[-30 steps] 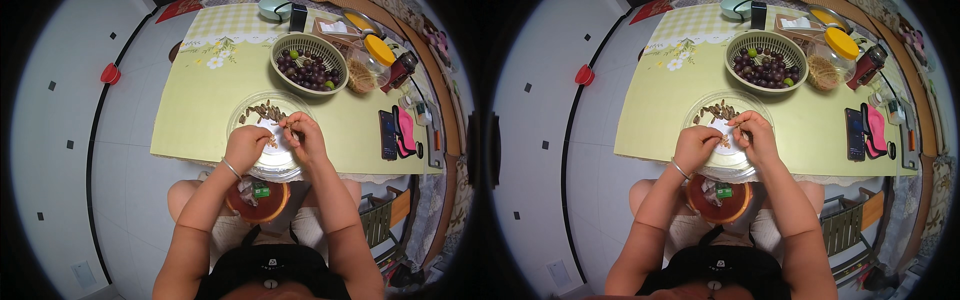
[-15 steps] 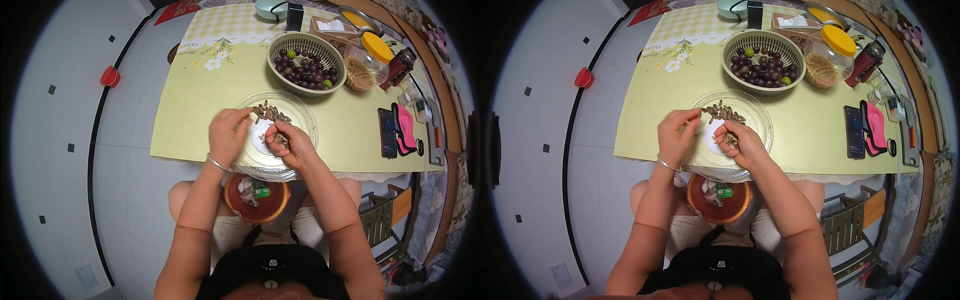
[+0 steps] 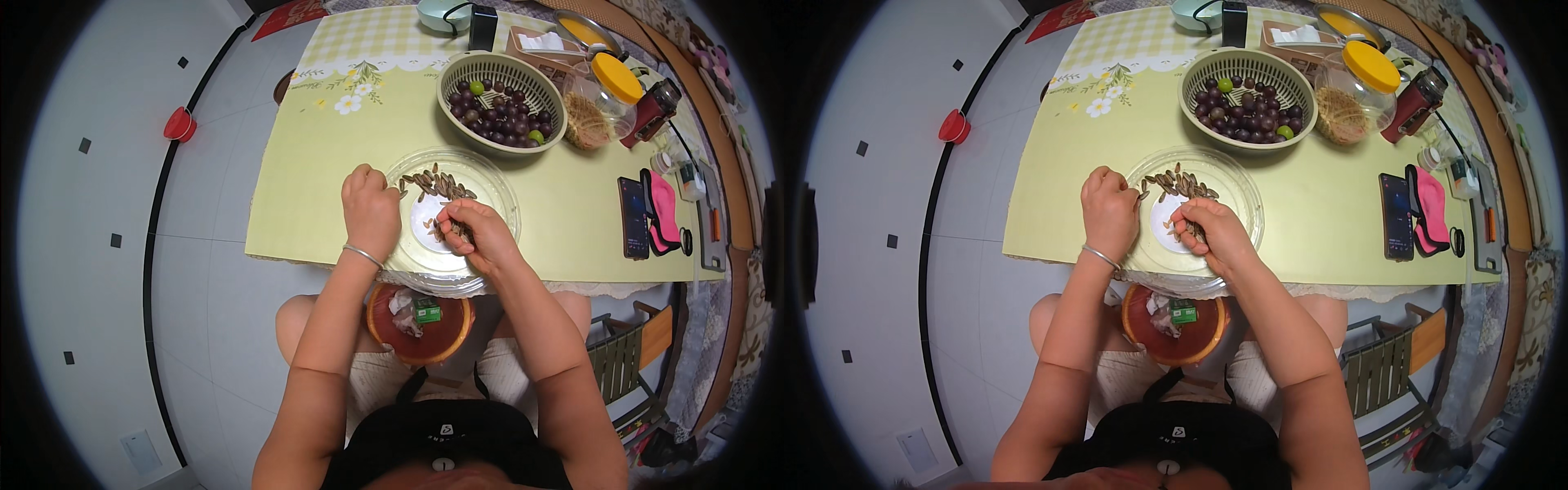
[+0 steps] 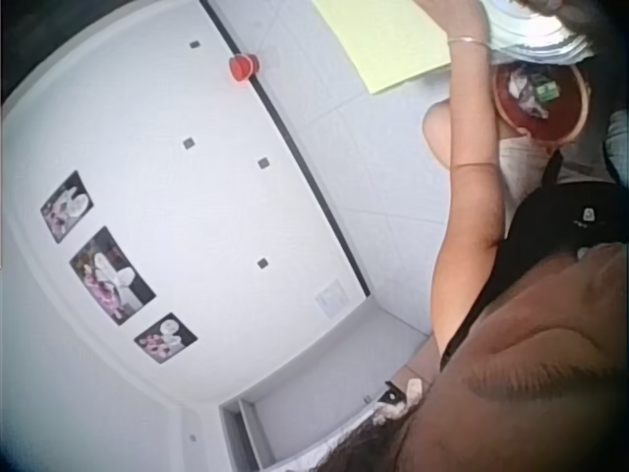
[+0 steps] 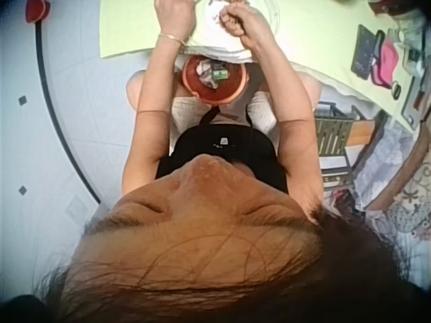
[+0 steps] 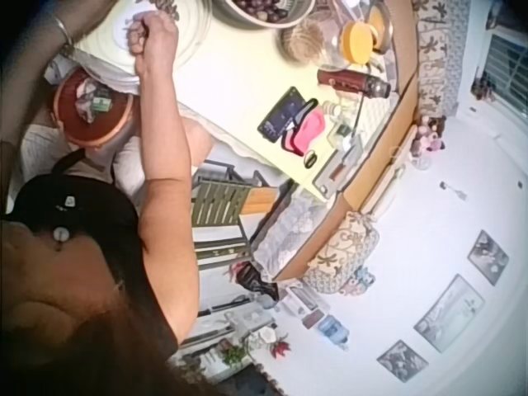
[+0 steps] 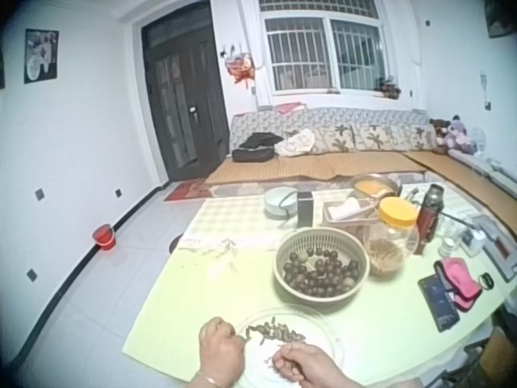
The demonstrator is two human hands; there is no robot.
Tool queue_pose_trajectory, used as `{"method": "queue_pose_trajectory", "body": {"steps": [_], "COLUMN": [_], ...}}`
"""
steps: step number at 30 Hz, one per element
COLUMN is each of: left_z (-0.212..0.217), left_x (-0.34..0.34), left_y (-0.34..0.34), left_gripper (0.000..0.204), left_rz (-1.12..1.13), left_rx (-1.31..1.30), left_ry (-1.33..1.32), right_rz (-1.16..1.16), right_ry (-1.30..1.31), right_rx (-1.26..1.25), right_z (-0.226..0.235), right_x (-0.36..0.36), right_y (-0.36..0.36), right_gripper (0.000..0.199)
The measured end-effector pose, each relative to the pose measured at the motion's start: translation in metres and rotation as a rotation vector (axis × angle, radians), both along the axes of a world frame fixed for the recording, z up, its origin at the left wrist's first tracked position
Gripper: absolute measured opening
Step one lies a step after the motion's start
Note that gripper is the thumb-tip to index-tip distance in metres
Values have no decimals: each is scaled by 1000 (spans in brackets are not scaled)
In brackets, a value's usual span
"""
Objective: The person sits on the floor and shells sunflower seeds by hand, placing the kernels into a small bowl and discarding the shells onto a plate. The task is performed continuously with both hands.
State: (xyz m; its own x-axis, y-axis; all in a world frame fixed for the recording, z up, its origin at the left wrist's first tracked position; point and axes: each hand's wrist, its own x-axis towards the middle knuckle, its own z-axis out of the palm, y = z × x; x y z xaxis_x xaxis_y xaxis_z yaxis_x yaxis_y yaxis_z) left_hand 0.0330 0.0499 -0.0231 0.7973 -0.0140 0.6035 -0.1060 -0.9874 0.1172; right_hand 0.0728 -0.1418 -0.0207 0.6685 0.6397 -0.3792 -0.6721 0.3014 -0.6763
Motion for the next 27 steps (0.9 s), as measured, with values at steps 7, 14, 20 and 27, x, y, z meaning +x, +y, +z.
{"method": "queue_pose_trajectory", "body": {"steps": [7,14,20,27], "left_z": [-5,-3,1,18], "left_x": [0,1,-1,-19], "left_y": [-4,-5,-10,-39], "left_gripper": [5,5,12,18], "left_rz": [-36,-2,-23,-257], "left_rx": [-7,8,-24,-512], "left_ry": [48,83,74,88], "right_rz": [17,-22,-25,-130], "right_ry": [-33,-58,-80,-212], "right_rx": [25,-52,-102,-124], "right_z": [-6,-6,-5,-7], "right_x": [2,1,-1,-4], "right_y": [-2,2,3,5], "right_gripper": [11,8,4,2]}}
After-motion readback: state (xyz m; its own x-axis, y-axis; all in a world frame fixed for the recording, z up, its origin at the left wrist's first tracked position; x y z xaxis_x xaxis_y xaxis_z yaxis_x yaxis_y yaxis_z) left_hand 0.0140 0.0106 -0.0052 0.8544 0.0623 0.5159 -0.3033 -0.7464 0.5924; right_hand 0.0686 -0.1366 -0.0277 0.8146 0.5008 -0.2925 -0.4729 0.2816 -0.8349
